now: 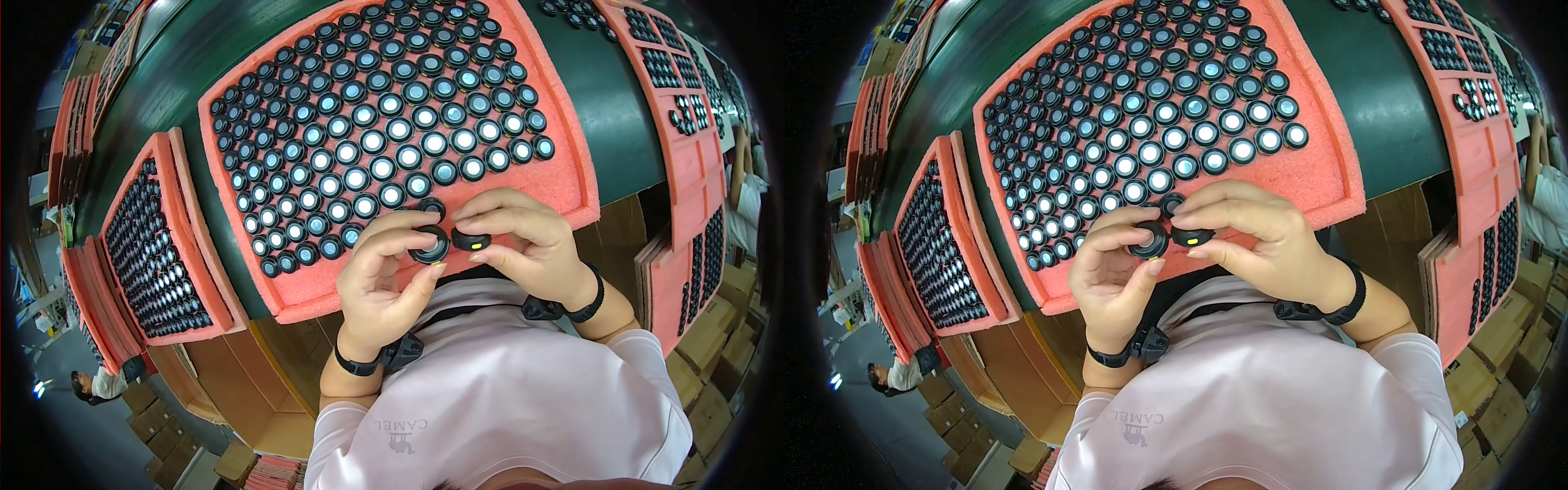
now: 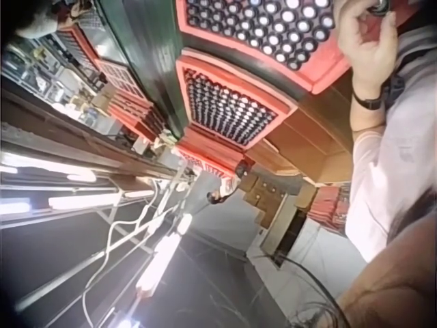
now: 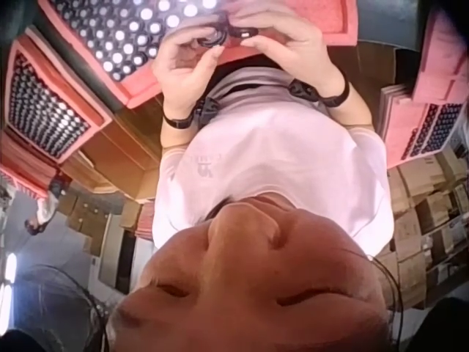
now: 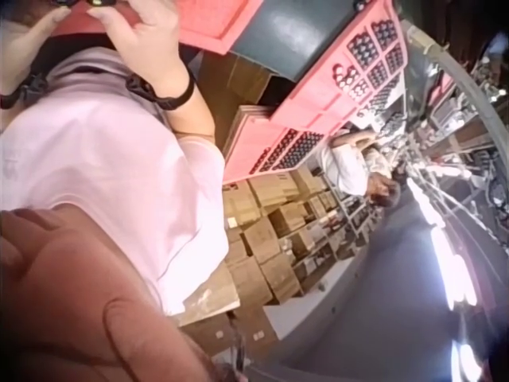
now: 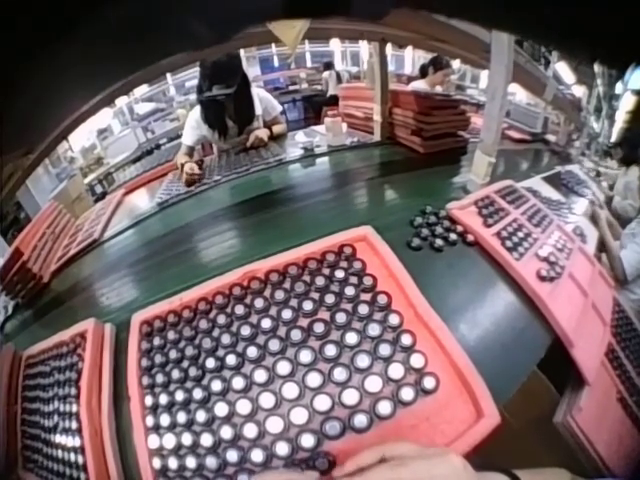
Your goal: The person picks up a sensor from a tray, turns it over to inspect it, and places it back. After repeating this several times, they walk to other workstations to handle more sensors before reaching for a small object on a shelf.
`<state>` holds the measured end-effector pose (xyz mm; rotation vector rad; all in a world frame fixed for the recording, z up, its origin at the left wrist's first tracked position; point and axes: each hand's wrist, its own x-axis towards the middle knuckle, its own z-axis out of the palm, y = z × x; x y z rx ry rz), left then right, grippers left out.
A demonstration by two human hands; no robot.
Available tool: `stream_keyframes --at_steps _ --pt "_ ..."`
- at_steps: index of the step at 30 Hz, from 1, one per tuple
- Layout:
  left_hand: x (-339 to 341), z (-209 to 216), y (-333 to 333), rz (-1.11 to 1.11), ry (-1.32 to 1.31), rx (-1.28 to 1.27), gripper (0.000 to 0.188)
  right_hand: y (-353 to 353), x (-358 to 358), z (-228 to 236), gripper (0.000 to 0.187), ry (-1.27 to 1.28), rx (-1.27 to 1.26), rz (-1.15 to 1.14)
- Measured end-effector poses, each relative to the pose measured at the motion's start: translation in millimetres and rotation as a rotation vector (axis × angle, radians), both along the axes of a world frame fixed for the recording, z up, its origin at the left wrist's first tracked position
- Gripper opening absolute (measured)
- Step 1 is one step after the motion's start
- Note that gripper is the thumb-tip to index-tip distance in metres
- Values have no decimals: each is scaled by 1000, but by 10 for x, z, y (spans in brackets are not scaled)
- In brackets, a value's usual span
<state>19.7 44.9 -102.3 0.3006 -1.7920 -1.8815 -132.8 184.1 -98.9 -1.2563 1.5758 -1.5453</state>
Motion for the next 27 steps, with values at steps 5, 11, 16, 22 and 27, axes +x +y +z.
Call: stream_keyframes --at_steps 5,11,16,22,27 --pt "-5 -2 6 14 -7 -49 31 -27 43 -14 33 -11 -47 -56" --pt "17 -23 -2 23 -15 -159 32 -30 36 9 33 39 -42 -46" --pt "7 -41 22 44 2 -155 35 -28 85 -32 34 12 -56 -47" --pt "3 -49 46 69 21 -124 38 -58 101 -42 35 13 -79 -102" --pt "7 -68 47 63 24 -125 40 -48 80 -48 33 19 -76 -81"
